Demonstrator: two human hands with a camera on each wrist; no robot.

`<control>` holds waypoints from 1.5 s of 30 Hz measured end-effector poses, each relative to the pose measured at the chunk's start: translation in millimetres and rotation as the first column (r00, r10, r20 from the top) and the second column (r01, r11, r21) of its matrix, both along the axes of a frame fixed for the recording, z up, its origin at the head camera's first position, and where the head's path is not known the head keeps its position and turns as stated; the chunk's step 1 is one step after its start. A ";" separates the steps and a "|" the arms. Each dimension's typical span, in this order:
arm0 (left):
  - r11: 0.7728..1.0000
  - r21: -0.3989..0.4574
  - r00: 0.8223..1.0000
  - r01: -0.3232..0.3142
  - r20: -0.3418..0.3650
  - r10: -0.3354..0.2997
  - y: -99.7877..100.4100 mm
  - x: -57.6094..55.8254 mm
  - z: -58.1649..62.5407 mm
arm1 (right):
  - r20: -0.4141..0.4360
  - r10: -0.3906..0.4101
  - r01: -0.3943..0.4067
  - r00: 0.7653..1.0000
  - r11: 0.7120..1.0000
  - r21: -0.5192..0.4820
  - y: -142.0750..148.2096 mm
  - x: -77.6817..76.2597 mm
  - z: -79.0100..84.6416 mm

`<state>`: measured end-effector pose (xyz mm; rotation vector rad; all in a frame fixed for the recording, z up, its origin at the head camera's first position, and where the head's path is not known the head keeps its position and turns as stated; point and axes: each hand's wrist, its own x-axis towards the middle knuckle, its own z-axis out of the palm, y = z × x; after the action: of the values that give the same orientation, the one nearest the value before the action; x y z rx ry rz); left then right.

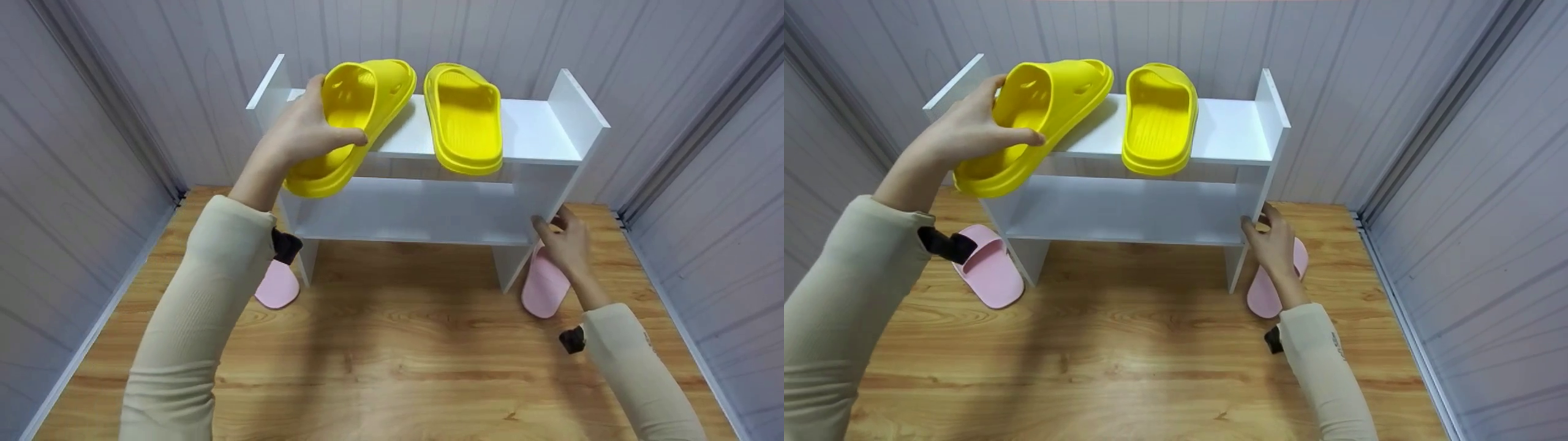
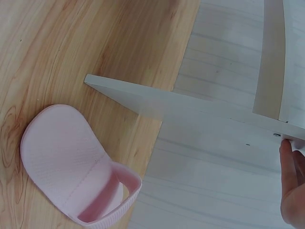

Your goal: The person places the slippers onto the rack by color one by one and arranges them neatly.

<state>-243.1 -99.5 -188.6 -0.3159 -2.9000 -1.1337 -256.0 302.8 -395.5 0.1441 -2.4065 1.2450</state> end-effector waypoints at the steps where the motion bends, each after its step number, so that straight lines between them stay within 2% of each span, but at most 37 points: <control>1: 1.000 -0.011 1.000 -0.012 0.001 0.012 2.2 -2.1 -0.9 | -0.003 -0.001 0.001 1.000 1.000 0.002 -0.1 0.4 -0.2; 9: 0.993 -0.073 0.995 -0.094 0.035 0.096 19.5 -15.6 -1.7 | -0.011 0.001 -0.001 1.000 1.000 -0.003 -0.3 1.4 0.1; 13: 0.983 -0.118 0.986 -0.139 0.072 0.148 26.6 -21.0 0.2 | -0.006 -0.006 0.006 1.000 1.000 -0.004 -0.2 1.6 0.5; 17: 0.969 -0.176 0.979 -0.173 0.078 0.189 32.9 -24.8 4.0 | -0.008 -0.007 0.007 1.000 1.000 -0.005 0.3 1.2 0.7; 25: 0.915 -0.336 0.971 -0.222 0.011 0.239 48.0 -28.6 9.1 | 0.007 -0.005 0.005 1.000 1.000 0.001 1.8 1.1 -1.4; 31: 0.879 -0.387 0.958 -0.279 -0.049 0.282 60.2 -29.8 8.5 | 0.011 -0.014 0.014 1.000 1.000 0.003 1.0 2.0 -0.2; 45: 0.850 -0.402 0.939 -0.340 -0.102 0.328 75.2 -36.7 4.9 | 0.000 -0.056 0.056 0.998 0.998 0.011 1.3 1.3 0.4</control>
<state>-279.8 -24.4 -183.8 0.1731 -2.9809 -0.4524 -254.7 304.1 -395.1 0.0790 -2.4009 1.2073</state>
